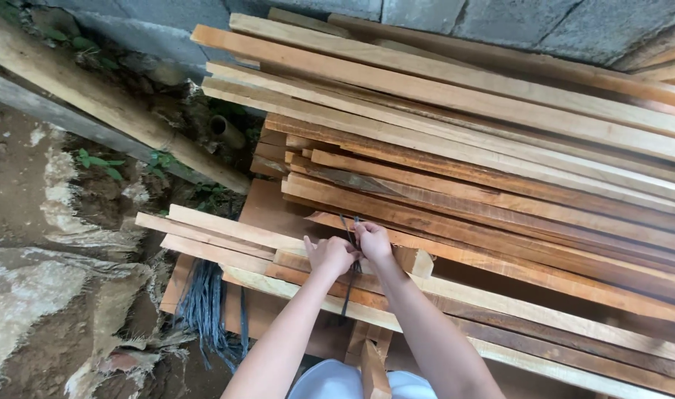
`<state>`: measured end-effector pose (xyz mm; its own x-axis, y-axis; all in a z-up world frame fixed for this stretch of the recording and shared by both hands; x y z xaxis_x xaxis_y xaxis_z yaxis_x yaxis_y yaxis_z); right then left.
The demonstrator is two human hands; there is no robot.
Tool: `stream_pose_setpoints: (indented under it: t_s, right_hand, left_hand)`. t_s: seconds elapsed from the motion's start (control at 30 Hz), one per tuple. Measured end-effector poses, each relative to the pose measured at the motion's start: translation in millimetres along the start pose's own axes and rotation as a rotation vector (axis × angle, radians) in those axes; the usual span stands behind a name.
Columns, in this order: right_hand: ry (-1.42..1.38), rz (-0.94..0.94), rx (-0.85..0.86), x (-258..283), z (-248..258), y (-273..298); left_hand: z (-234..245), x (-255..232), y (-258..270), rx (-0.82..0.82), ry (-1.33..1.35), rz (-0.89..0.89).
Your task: Organizing and bundling thin wooden strips together using wire ties.
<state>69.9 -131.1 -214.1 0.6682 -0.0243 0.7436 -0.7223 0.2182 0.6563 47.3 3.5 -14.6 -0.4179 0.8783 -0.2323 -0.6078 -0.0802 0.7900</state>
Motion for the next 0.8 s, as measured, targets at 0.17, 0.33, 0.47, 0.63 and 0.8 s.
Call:
stream_pose_setpoints:
  t_s: [0.17, 0.33, 0.47, 0.63, 0.8]
  right_hand:
    - [0.253, 0.083, 0.082, 27, 10, 27]
    - [-0.085, -0.061, 0.12, 19, 9, 44]
    - [-0.172, -0.16, 0.07, -40, 1, -31]
    - [-0.268, -0.208, 0.055, 42, -18, 35]
    - [-0.402, -0.231, 0.026, 62, -14, 58]
  left_hand:
    - [-13, 9, -21, -0.023, 0.138, -0.028]
    - [-21, 9, -23, -0.05, 0.094, -0.041]
    - [-15, 4, -17, -0.034, 0.053, -0.043]
    - [-23, 11, -29, -0.049, 0.065, -0.034]
    - [-27, 15, -28, -0.065, 0.074, -0.072]
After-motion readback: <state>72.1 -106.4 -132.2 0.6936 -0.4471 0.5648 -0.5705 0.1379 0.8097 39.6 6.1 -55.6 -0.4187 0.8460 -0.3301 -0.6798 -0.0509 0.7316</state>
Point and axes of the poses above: each hand's wrist, its own y-axis away from the middle knuckle, its own z-axis out of the back of the hand, x = y × z, the point moved 7 cm from there along -y, towards the middle knuckle, and after that the axes turned 4 degrees about y, right-handed, at the moved point
